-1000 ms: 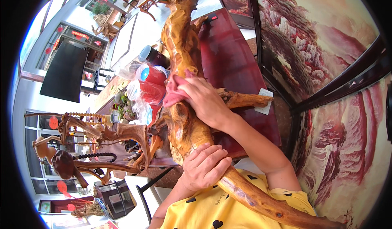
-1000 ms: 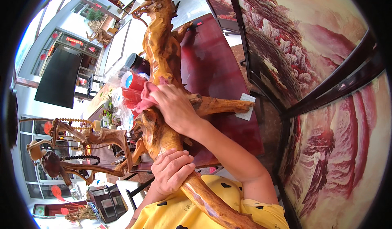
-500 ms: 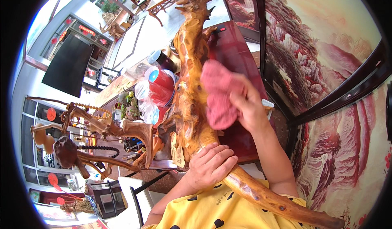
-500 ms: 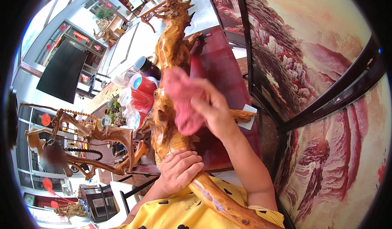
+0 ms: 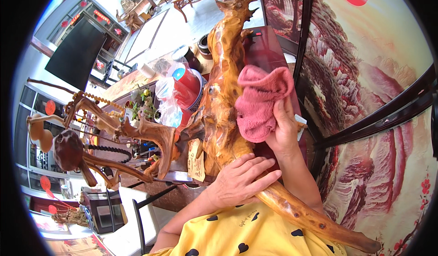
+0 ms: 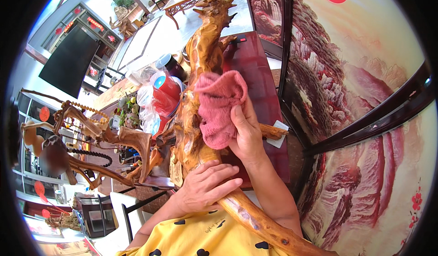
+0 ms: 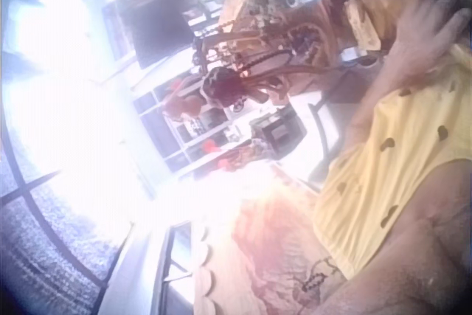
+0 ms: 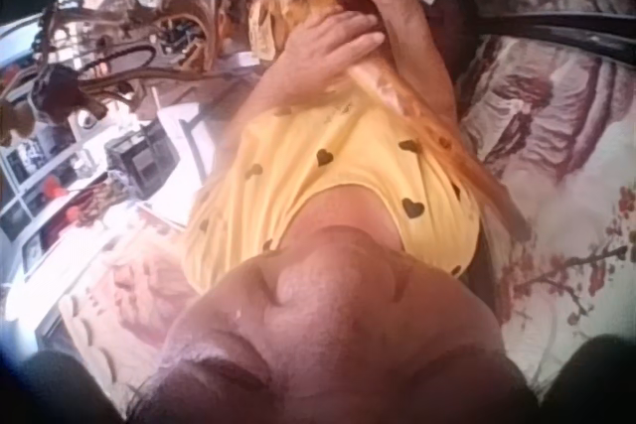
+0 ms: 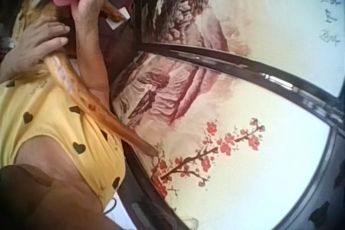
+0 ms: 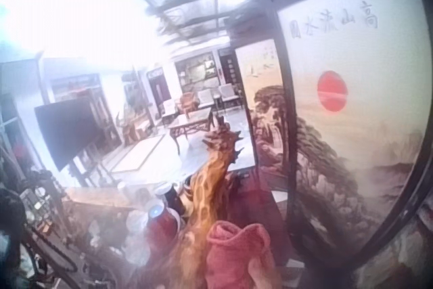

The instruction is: The person wipes down a large, intricate wooden sculpture with a pink cloth, covering various branches and crevices, then moves to clean a second, larger piece of driftwood on the floor.

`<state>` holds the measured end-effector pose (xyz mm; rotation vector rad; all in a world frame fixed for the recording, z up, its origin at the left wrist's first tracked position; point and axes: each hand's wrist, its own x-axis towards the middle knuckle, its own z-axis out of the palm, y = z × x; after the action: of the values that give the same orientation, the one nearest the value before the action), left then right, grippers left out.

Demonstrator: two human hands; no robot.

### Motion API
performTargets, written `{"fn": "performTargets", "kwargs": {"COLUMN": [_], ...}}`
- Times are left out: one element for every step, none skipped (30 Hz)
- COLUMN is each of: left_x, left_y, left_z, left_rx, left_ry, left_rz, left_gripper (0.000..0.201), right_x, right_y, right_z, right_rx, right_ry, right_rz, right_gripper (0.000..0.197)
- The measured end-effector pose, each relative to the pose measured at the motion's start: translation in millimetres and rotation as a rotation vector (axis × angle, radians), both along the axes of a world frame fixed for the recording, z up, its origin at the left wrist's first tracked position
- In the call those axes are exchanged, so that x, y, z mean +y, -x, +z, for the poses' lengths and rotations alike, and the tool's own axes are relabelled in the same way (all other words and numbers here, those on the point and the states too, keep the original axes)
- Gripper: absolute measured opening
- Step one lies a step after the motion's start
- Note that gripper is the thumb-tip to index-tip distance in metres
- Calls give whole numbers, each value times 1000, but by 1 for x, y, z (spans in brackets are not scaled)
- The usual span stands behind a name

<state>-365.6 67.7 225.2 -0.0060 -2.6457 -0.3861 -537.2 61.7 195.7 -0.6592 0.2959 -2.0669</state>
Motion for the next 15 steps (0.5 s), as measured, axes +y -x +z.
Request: {"fn": "performTargets", "kwargs": {"left_x": [0, -2, -6, -16, -27, -32, -42, -51, -55, -59, -62, -56, -50, -45, -42], "left_y": [-2, -6, -14, -21, -31, -26, -22, -19, -20, -19, -20, -20, -17, -15, -15], "left_z": [12, 20, 18, 14, 24, 31, 34, 36, 39, 41, 27, 22, 16, 7, -2], "left_rx": [41, 81, 231, 412, 441, 550, 604, 658, 505, 351, 296, 195, 111, 30, 77], "left_ry": [-102, -205, -184, -107, -48, -189, -151, -113, -81, -49, -262, -257, -123, 7, -22], "left_rz": [-19, -37, 21, 101, 198, 269, 341, 412, 435, 453, 356, 388, 428, 464, 487], "left_gripper": [50, 54, 66, 71, 77, 82, 85, 88, 91, 94, 96, 93, 83, 74, 66], "right_x": [-4, -8, -9, -12, -14, -19, -16, -11, -8, -6, 0, 3, 6, 14, 19], "right_y": [3, 4, 3, -3, -5, -8, -13, -18, -20, -9, 0, 3, 12, 20, 18], "right_z": [3, 9, 17, 28, 38, 26, 25, 24, 24, 26, 26, 17, 13, 1, -8], "right_rx": [192, 383, 726, 1073, 1343, 1720, 1721, 1721, 1720, 1455, 1184, 698, 498, 436, 402], "right_ry": [36, 70, 71, 96, 159, 181, 189, 196, 202, 196, 190, 184, 245, 185, 159], "right_rz": [-129, -256, -351, -501, -670, -916, -822, -729, -637, -489, -328, -198, -266, -340, -374], "right_gripper": [49, 47, 43, 40, 38, 37, 38, 40, 42, 45, 48, 52, 52, 52, 52]}}
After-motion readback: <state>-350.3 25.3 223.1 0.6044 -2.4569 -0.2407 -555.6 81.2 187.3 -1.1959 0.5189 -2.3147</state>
